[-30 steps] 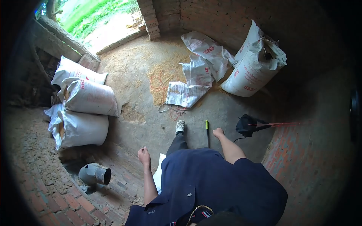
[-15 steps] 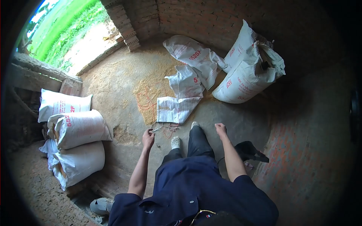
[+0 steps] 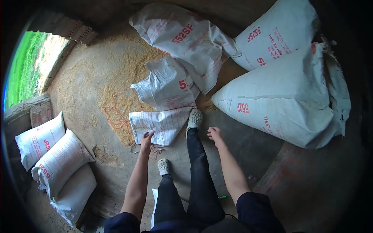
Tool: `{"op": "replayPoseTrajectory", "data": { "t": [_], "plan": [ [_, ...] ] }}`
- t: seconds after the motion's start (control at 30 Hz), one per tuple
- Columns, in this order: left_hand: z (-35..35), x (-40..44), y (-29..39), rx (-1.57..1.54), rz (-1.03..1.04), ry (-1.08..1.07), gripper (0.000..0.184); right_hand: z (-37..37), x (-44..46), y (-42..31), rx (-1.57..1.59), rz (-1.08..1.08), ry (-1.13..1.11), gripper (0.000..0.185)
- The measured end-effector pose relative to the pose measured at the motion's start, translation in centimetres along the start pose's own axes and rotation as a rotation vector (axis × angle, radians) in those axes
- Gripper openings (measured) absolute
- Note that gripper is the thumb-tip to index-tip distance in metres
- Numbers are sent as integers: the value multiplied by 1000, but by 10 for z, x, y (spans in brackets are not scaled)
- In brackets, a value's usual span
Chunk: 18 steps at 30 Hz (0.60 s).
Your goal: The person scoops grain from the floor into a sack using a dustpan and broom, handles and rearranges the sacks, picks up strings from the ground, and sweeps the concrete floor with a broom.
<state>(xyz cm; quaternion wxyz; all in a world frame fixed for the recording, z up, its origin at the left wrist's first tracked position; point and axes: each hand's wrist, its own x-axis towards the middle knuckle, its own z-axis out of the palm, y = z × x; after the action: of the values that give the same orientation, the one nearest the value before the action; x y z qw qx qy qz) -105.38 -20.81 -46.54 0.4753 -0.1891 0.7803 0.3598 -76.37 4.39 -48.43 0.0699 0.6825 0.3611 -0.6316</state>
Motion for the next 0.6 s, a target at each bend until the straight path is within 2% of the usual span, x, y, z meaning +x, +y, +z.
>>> {"op": "replayPoseTrajectory", "data": {
  "t": [0.03, 0.13, 0.17, 0.2, 0.27, 0.33, 0.4, 0.43, 0.5, 0.53, 0.6],
  "plan": [
    [16, 9, 22, 28, -48, 50, 92, 5, 31, -6, 44, -16, -38, 27],
    [50, 87, 52, 104, 93, 184, 115, 21, 120, -40, 233, -33, -77, 25],
    [61, 111, 66, 121, 113, 223, 121, 28, 145, -56, 320, -5, -26, 26],
    [71, 128, 81, 74, 134, 207, 125, 34, 170, -66, 403, 22, 28, 28],
    [89, 165, 100, 7, 374, 185, 124, 47, 228, -73, 538, -19, 174, 33],
    [100, 194, 109, -7, 357, 173, 119, 54, 260, -94, 628, -82, 179, 41],
    [109, 202, 122, -66, 343, -43, 93, 57, 292, -108, 695, 1, 117, 31],
    [107, 202, 126, -60, 336, -34, 93, 60, 302, -115, 695, 12, 112, 31],
    [107, 194, 132, 121, 226, -117, 48, 57, 307, -128, 763, 39, -57, 29],
    [109, 189, 131, 114, 228, -118, 48, 56, 294, -143, 758, 34, -57, 29],
    [114, 177, 128, -10, 395, -164, 32, 59, 248, -189, 568, -208, 58, 26]
  ]
}}
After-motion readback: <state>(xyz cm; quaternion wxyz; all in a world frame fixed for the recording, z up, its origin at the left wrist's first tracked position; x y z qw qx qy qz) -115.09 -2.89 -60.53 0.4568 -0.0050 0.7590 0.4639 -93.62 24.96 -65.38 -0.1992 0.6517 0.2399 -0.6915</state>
